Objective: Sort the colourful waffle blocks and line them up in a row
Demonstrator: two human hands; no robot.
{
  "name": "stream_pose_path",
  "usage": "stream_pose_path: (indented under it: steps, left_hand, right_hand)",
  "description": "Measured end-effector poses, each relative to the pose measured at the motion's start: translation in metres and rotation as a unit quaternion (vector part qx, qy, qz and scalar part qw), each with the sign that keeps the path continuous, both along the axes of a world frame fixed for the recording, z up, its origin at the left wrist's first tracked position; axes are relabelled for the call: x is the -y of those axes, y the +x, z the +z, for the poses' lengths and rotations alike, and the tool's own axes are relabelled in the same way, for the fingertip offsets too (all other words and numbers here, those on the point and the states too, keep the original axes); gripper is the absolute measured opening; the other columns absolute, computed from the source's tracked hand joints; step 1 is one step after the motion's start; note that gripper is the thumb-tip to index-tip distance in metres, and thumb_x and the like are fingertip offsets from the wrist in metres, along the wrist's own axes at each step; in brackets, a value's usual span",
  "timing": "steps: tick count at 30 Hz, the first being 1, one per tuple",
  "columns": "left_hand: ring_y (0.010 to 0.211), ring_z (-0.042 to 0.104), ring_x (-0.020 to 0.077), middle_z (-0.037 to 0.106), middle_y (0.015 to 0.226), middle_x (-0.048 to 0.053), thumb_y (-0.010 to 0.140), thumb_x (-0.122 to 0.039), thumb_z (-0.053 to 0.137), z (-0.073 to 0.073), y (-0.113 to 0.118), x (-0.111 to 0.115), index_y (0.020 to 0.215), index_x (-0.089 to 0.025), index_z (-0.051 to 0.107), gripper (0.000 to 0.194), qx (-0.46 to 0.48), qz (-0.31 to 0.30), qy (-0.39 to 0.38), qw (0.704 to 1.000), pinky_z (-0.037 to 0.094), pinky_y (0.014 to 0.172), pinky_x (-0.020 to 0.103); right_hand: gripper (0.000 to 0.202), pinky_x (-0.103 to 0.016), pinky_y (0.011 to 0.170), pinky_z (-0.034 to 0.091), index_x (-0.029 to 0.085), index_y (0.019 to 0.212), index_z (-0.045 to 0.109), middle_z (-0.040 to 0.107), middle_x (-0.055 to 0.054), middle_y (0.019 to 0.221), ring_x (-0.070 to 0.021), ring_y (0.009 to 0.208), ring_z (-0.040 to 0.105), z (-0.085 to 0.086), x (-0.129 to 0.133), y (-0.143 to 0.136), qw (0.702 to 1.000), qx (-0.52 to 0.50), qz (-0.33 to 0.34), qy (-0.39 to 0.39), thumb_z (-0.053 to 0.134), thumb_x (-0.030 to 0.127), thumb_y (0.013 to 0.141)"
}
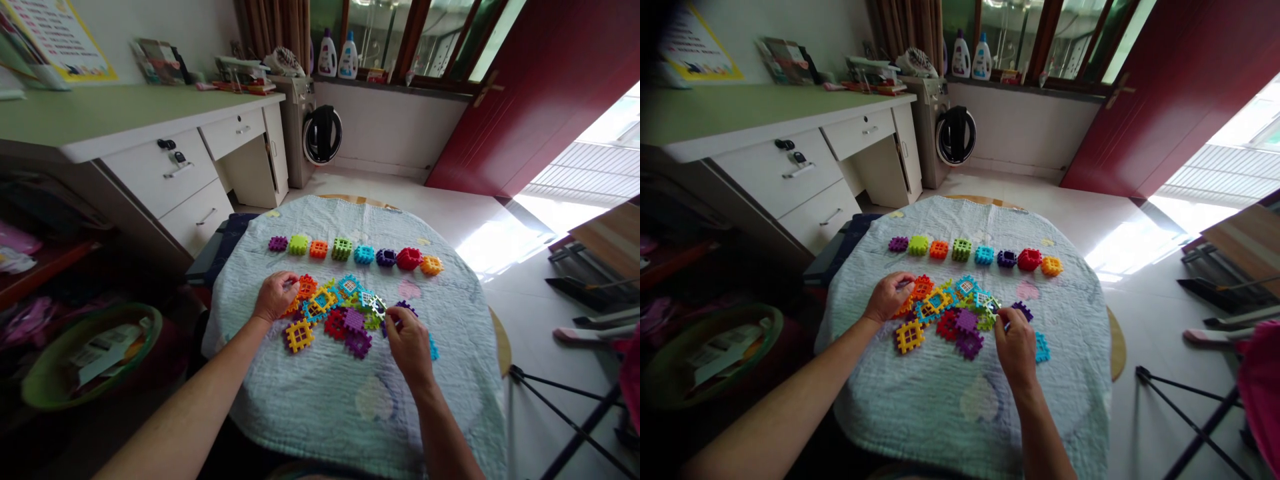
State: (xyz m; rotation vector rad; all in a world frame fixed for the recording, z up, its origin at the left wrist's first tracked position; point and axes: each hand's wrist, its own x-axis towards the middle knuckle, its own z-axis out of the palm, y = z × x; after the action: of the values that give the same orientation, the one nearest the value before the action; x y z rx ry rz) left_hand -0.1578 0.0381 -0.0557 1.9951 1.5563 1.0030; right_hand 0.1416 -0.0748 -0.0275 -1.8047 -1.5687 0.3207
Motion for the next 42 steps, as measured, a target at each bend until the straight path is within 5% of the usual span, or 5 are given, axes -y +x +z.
stream_pose_path:
  steps: [5, 9, 23, 33, 42]
  left_hand:
    - [0.089, 0.065, 0.0215, 0.070, 0.092, 0.007, 0.079, -0.037, 0.051, -0.001, 0.000, 0.000, 0.085, -0.019, 0.066, 0.025, 0.000, -0.002, -0.002, 1.000, 0.053, 0.085, 0.034]
    - [0.088, 0.065, 0.0210, 0.070, 0.092, 0.006, 0.079, -0.037, 0.051, -0.004, -0.001, 0.000, 0.086, -0.019, 0.066, 0.024, 0.002, 0.002, -0.004, 1.000, 0.053, 0.086, 0.034]
    - [0.088, 0.064, 0.0215, 0.071, 0.090, 0.006, 0.078, -0.036, 0.050, -0.002, -0.001, -0.002, 0.083, -0.020, 0.067, 0.024, -0.013, -0.001, 0.008, 1.000, 0.051, 0.088, 0.036]
    - [0.088, 0.064, 0.0218, 0.071, 0.091, 0.006, 0.078, -0.035, 0.050, -0.002, -0.001, -0.001, 0.083, -0.020, 0.066, 0.023, -0.016, -0.004, 0.009, 1.000, 0.051, 0.087, 0.035]
    - [0.088, 0.064, 0.0214, 0.070, 0.091, 0.006, 0.078, -0.037, 0.050, -0.001, -0.001, 0.000, 0.086, -0.019, 0.066, 0.025, -0.004, 0.000, 0.001, 1.000, 0.052, 0.086, 0.034]
  right_hand:
    - [0.017, -0.028, 0.069, 0.048, 0.021, 0.097, 0.066, 0.068, -0.004, 0.090, -0.0149, 0.070, 0.060, 0.000, 0.001, -0.017, 0.991, 0.007, 0.130, -0.033, 0.052, 0.026, 0.089]
    - [0.030, -0.035, 0.092, 0.048, 0.025, 0.114, 0.063, 0.065, -0.007, 0.118, -0.0206, 0.103, 0.061, 0.002, -0.006, -0.034, 0.978, 0.037, 0.198, -0.053, 0.058, 0.020, 0.085]
    - [0.037, -0.040, 0.094, 0.045, 0.022, 0.104, 0.062, 0.058, -0.009, 0.105, -0.0261, 0.102, 0.051, 0.011, -0.015, -0.054, 0.969, 0.131, 0.193, -0.079, 0.066, 0.020, 0.067]
    - [0.033, -0.036, 0.084, 0.049, 0.020, 0.108, 0.061, 0.059, -0.006, 0.099, -0.0204, 0.089, 0.058, 0.022, 0.001, -0.002, 0.986, 0.038, 0.142, -0.082, 0.065, 0.029, 0.076]
    - [0.036, -0.041, 0.093, 0.048, 0.021, 0.108, 0.064, 0.060, -0.010, 0.109, -0.0275, 0.104, 0.055, 0.008, 0.026, -0.042, 0.972, 0.092, 0.180, -0.116, 0.069, 0.023, 0.073]
